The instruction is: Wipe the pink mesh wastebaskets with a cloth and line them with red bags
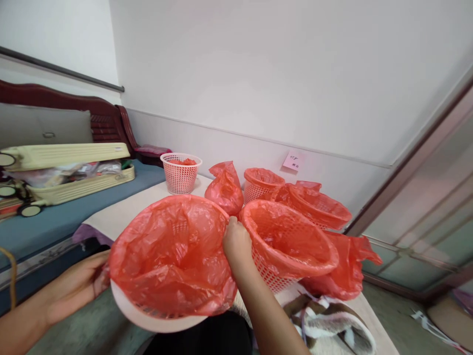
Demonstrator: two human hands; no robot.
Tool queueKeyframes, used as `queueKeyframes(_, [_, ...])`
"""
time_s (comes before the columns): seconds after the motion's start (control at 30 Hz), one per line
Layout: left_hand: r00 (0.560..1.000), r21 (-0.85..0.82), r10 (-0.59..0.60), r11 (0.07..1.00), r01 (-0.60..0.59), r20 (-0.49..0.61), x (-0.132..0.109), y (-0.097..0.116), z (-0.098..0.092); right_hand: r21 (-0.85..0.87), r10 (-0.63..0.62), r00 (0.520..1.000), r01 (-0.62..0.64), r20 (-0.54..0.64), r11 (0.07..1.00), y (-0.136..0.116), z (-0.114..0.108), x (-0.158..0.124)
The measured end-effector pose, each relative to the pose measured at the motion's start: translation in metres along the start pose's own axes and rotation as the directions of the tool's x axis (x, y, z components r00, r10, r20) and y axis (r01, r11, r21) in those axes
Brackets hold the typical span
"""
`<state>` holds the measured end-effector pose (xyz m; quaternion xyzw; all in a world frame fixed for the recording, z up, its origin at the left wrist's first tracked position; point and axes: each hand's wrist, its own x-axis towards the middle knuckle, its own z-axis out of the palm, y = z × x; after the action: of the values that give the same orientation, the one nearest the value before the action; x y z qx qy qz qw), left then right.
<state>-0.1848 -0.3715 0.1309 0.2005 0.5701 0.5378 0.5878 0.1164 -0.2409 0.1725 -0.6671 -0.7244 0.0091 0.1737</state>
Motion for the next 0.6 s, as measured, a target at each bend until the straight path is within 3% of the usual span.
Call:
queueKeyframes(0.2, [0.996,-0.256,-0.041,0.965,0.059,0.078,-0.005,0.016,-0.008,0.055,0.019,0.999,-0.021,0.035,0.998,-0.001,0.006,0.026])
queueKeyframes(0.43, [0.996,-0.130,0.058,0.990,-0.049,0.068,0.000,0.038,0.003,0.090,0.037,0.998,-0.042,0.052,0.995,-0.002,0.012,0.035])
queueKeyframes(0.6, [0.994,-0.242,0.093,0.967,-0.078,0.051,0.002,0.036,0.010,0.107,0.048,0.997,-0.055,0.064,0.993,0.002,0.014,0.040])
